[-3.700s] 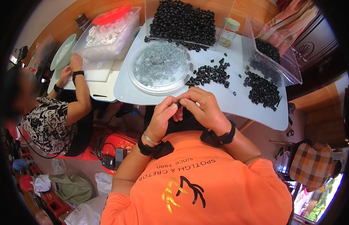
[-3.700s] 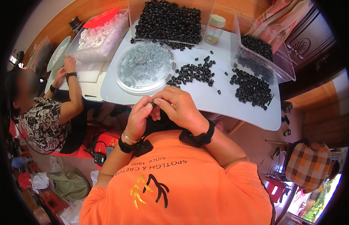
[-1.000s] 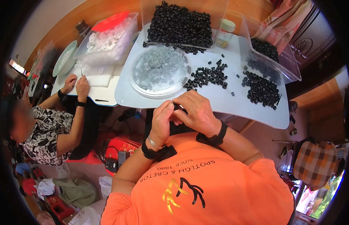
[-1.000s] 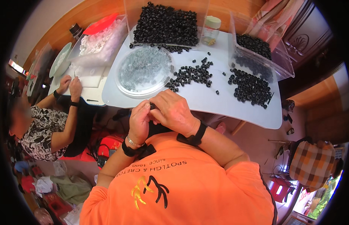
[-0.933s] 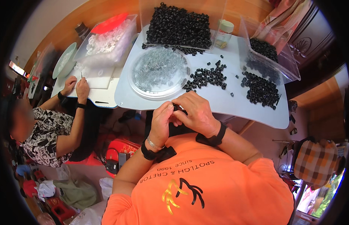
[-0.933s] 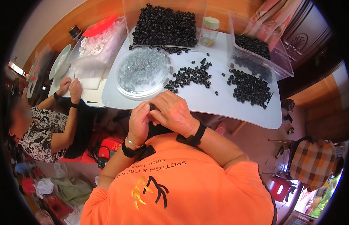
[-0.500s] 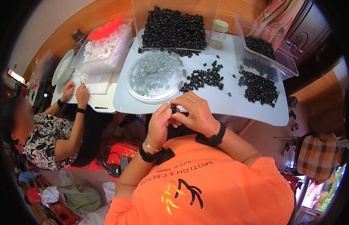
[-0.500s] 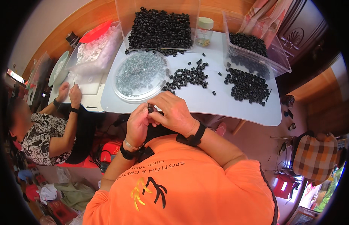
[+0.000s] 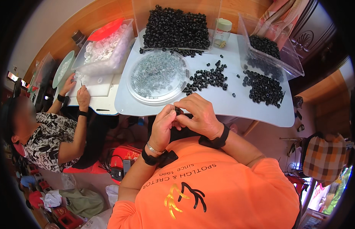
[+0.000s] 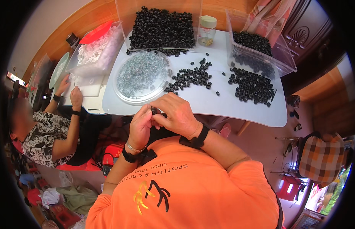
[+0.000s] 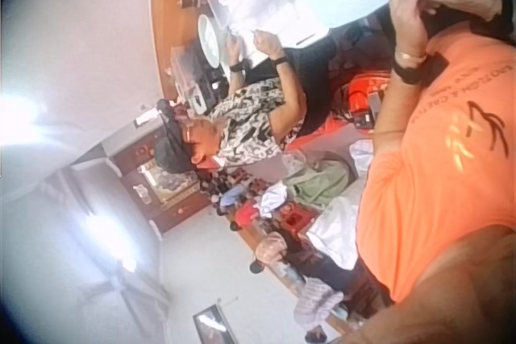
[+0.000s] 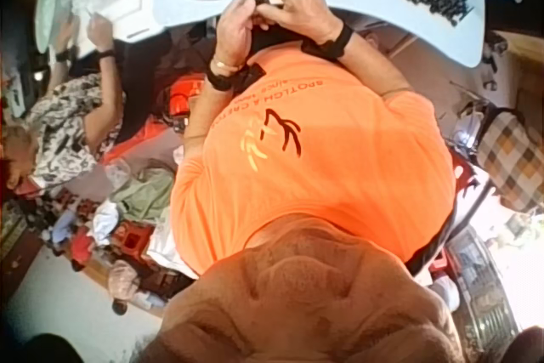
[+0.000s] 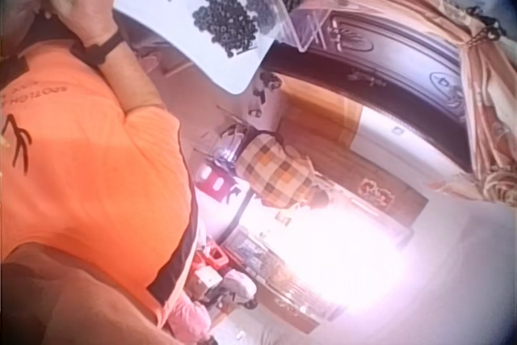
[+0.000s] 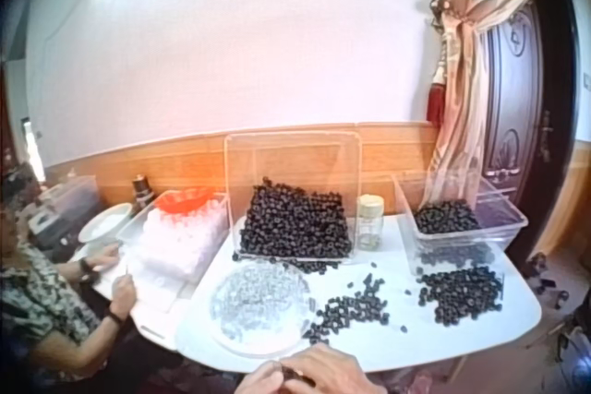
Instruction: Manually assembling small black plastic components by hand at a workbench.
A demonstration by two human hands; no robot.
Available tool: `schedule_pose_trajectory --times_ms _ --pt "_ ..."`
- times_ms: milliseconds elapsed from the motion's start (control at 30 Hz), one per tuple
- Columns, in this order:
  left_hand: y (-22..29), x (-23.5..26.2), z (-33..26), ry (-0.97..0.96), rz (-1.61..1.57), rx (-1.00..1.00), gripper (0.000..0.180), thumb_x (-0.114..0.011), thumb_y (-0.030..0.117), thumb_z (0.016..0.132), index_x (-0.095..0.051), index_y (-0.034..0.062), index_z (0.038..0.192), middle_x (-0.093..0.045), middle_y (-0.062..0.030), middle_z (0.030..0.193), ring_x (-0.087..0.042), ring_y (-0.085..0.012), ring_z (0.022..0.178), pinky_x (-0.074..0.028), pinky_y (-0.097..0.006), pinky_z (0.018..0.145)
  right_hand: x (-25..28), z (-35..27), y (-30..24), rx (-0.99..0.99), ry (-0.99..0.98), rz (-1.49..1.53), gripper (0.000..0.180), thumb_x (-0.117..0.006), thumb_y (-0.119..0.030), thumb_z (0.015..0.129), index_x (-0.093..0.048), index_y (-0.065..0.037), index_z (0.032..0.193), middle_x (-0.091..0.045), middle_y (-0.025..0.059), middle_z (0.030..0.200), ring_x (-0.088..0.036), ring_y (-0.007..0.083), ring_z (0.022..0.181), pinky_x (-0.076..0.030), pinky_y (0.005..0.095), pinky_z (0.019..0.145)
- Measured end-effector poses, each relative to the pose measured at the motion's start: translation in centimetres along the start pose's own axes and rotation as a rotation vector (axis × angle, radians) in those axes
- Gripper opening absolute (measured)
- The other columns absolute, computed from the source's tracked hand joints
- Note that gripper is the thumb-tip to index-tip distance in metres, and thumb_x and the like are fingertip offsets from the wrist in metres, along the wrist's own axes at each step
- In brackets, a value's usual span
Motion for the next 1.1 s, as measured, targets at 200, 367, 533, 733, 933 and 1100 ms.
schedule_pose_trajectory --times_ms 200,367,533,733,933,1100 --pt "-0.3 0.4 -0.1 -0.005 0.052 -0.005 0.035 -0.038 0.023 0.099 -0.053 -0.0044 0.114 -0.060 -0.0080 0.089 -0.058 -0.0134 0.074 -0.045 -0.024 0.066 -0.2 -0.1 0.1 0.013 0.009 -0.004 0.028 -0.073 -0.008 0.068 -0.066 -0.005 0.095 -0.065 0.0076 0.083 -0.061 0.0257 0.074 -0.051 0.0343 0.064" --pt "-0.5 0.6 0.1 -0.007 0.087 -0.014 0.034 -0.037 0.022 0.099 -0.054 -0.0038 0.112 -0.060 -0.0078 0.089 -0.057 -0.0128 0.074 -0.045 -0.023 0.066 -0.5 -0.1 0.2 0.009 0.024 -0.007 0.024 -0.069 -0.010 0.070 -0.065 -0.008 0.094 -0.062 0.0062 0.079 -0.060 0.0257 0.072 -0.050 0.0350 0.063" --pt "-0.4 0.6 0.1 0.003 0.090 0.003 0.033 -0.037 0.023 0.099 -0.054 -0.0035 0.108 -0.060 -0.0076 0.087 -0.058 -0.0123 0.073 -0.045 -0.022 0.065 -0.5 0.0 0.2 0.002 0.003 -0.001 0.022 -0.069 -0.011 0.071 -0.064 -0.008 0.092 -0.062 0.0064 0.078 -0.060 0.0261 0.072 -0.050 0.0352 0.063" --pt "-0.5 0.9 0.2 0.027 0.108 0.044 0.031 -0.040 0.025 0.097 -0.056 -0.0015 0.101 -0.059 -0.0061 0.082 -0.058 -0.0111 0.066 -0.045 -0.021 0.059 -0.6 -0.1 0.4 -0.014 0.004 0.030 0.024 -0.070 -0.008 0.069 -0.064 -0.005 0.092 -0.063 0.0075 0.079 -0.060 0.0270 0.072 -0.050 0.0353 0.064" --pt "-0.5 1.1 0.4 0.042 0.146 0.036 0.029 -0.041 0.025 0.096 -0.056 0.0004 0.096 -0.058 -0.0046 0.078 -0.057 -0.0100 0.064 -0.044 -0.020 0.057 -1.0 -0.2 0.7 -0.023 -0.023 0.021 0.024 -0.069 -0.008 0.070 -0.063 -0.005 0.092 -0.063 0.0078 0.079 -0.060 0.0272 0.072 -0.050 0.0356 0.065" --pt "-0.6 1.1 0.4 0.048 0.147 0.036 0.028 -0.041 0.025 0.096 -0.055 0.0014 0.094 -0.058 -0.0047 0.077 -0.057 -0.0100 0.063 -0.044 -0.020 0.058 -1.2 -0.4 0.9 -0.016 -0.019 0.022 0.024 -0.070 -0.008 0.070 -0.063 -0.005 0.093 -0.063 0.0076 0.079 -0.060 0.0275 0.073 -0.050 0.0356 0.065"
Point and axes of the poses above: each hand's wrist, its own z-axis towards the middle knuckle, its own x-axis out of the back of the hand, y = z × x, the point moved 4 cm from there along z, towards the middle knuckle
